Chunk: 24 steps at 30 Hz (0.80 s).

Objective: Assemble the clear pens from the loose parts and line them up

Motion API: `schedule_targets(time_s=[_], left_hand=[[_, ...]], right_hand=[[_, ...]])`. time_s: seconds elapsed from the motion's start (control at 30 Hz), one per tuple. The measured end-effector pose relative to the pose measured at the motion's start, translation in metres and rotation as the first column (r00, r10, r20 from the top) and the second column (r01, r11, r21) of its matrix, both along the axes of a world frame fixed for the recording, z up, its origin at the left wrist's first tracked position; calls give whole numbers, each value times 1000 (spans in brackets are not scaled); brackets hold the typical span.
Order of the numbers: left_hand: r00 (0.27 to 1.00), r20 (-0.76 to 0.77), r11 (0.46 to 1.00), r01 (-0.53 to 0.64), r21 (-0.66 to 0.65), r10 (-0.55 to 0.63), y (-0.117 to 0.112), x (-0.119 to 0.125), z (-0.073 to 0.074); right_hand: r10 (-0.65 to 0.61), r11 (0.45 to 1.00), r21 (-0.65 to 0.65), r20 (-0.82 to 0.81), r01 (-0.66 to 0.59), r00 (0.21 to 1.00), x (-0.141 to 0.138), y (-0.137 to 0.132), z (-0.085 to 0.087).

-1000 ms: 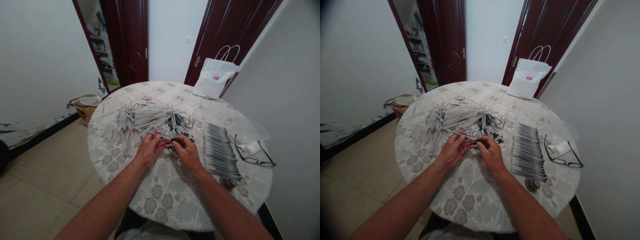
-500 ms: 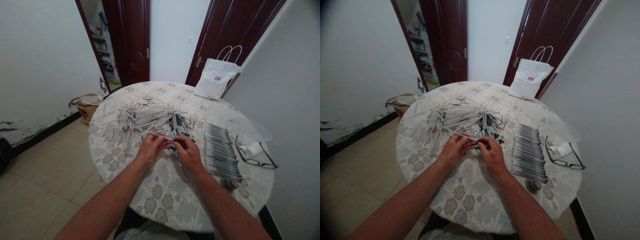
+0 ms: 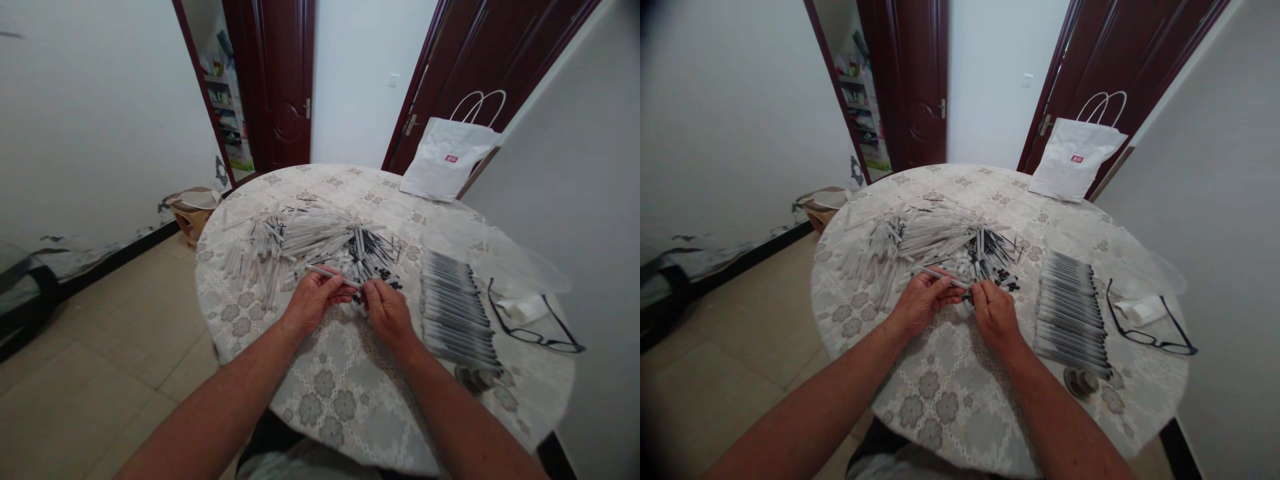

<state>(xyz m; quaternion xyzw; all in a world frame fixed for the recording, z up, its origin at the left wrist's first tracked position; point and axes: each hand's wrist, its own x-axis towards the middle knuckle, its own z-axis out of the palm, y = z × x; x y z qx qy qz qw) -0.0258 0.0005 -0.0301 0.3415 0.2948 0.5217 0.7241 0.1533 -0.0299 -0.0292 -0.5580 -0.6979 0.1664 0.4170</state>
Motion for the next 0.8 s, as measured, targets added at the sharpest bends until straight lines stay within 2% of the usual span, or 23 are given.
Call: schedule_targets(time_s=[0.1, 0.23, 0.4, 0.53, 0.67, 0.8], left_hand=[[1000, -9, 1000, 0, 0, 0, -1, 0, -1], [1000, 6, 1000, -29, -2, 29, -1, 0, 0], [1000, 20, 1000, -14, 1, 14, -2, 0, 2], [1000, 11, 1000, 6, 2, -6, -3, 1, 2], [1000, 7, 1000, -16, 7, 16, -3, 0, 2], [1000, 6, 1000, -4, 18, 4, -2, -1, 1]], right_hand=[[9, 999, -47, -57, -12, 998, 2, -1, -3], [12, 1000, -7, -138, -13, 990, 1, -4, -2], [14, 999, -46, -85, -17, 996, -2, -4, -2], [60, 993, -93, -131, -72, 990, 0, -2, -5], [34, 998, -54, -180, -45, 983, 0, -3, -4], [24, 997, -66, -116, -32, 993, -1, -2, -4]])
